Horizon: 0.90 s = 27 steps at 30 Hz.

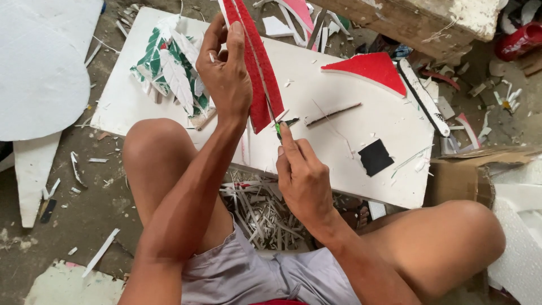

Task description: Trimming and cutting shapes out of foam pieces using a utility knife.

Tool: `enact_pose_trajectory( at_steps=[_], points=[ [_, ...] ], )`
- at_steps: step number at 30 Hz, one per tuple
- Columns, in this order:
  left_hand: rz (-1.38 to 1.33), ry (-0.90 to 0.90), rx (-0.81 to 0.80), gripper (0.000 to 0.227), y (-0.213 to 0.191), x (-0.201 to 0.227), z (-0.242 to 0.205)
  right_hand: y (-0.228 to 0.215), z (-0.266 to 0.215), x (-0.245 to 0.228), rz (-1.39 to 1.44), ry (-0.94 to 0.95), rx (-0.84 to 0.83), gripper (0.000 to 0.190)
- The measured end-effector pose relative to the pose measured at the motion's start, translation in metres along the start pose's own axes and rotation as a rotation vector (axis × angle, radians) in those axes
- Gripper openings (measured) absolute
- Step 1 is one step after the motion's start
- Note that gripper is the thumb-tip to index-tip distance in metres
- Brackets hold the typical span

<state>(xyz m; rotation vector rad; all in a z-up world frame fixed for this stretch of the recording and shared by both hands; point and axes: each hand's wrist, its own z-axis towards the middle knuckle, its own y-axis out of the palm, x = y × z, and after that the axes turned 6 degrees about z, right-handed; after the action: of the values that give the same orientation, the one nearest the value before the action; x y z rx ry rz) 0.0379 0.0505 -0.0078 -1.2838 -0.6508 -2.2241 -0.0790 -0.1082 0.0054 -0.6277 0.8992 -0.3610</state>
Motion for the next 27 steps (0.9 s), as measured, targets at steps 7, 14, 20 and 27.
enact_pose_trajectory(
  at_steps=[7,14,20,27],
  points=[
    [0.01,0.012,0.003,0.042,-0.002,-0.006,0.0,-0.004,0.0,-0.005,-0.014,-0.018,-0.034,0.04],
    [-0.001,0.024,0.029,0.036,-0.012,-0.009,0.011,-0.016,-0.01,-0.002,-0.031,-0.047,-0.012,0.044],
    [-0.057,-0.055,-0.034,0.039,-0.013,0.004,0.006,-0.035,0.004,0.006,0.162,0.219,0.116,0.041],
    [-0.027,-0.271,-0.268,0.032,0.014,0.018,-0.042,-0.018,0.008,0.06,0.624,0.618,0.249,0.069]
  ],
)
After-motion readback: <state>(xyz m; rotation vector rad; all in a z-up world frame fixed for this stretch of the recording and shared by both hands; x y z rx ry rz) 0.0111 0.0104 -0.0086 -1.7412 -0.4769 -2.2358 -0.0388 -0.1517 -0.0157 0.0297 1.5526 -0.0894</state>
